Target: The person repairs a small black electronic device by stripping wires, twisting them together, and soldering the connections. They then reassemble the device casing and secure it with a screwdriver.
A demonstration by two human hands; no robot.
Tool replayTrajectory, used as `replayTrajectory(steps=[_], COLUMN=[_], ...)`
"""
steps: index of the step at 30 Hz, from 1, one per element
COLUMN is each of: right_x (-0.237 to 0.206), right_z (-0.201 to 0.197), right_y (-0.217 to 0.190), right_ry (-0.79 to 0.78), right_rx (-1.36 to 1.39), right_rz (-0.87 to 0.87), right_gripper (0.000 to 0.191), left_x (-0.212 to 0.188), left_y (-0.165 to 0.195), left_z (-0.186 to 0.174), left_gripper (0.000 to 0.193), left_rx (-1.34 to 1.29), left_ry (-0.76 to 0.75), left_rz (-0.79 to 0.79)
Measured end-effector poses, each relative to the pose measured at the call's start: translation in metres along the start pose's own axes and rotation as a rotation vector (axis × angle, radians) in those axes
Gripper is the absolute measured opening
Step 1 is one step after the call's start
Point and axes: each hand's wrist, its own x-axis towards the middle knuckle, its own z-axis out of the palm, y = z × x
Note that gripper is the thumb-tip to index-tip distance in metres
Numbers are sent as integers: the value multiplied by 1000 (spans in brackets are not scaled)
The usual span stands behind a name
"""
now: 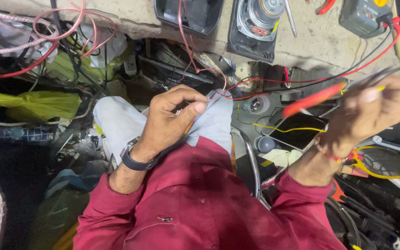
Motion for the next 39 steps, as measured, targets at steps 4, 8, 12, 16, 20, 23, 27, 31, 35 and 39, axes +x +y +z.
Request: replayTrajectory(steps=[4, 8, 12, 16, 20, 23, 27, 31, 35, 39], right_x=[-89, -152, -143, -128, -132, -126, -112, -101, -95, -95], right_z=[36, 79, 81, 73, 84, 99, 120, 140, 150, 153], right_y=[-7, -18, -48, -69, -58, -38, -27, -33, -39, -38], right_ry=[-742, -992, -1071, -1159, -1007, -1065, -1111, -1096, -1076, -1096], right_rx=[-23, 486, 630, 579, 317, 185, 224, 336, 413, 425], right_rz=[64, 353, 574, 1058, 996, 828, 802, 895, 877, 880], right_gripper=[65, 99, 104, 98, 72, 65, 69, 75, 80, 84], left_x=[2, 2, -3, -7, -11, -15, -17, -17, -17, -16], left_y=[3, 12, 24, 30, 31, 35, 41, 46, 47, 47], left_z=[-3, -1, -3, -7, -1, 1, -2, -2, -2, -4], left_gripper=[14, 12, 11, 9, 17, 20, 24, 19, 17, 19], left_rx=[16, 81, 212, 266, 448, 557, 642, 638, 644, 657], left_ry=[26, 73, 192, 179, 169, 204, 200, 222, 228, 203], left_rz=[8, 57, -62, -46, 228, 288, 356, 360, 333, 338])
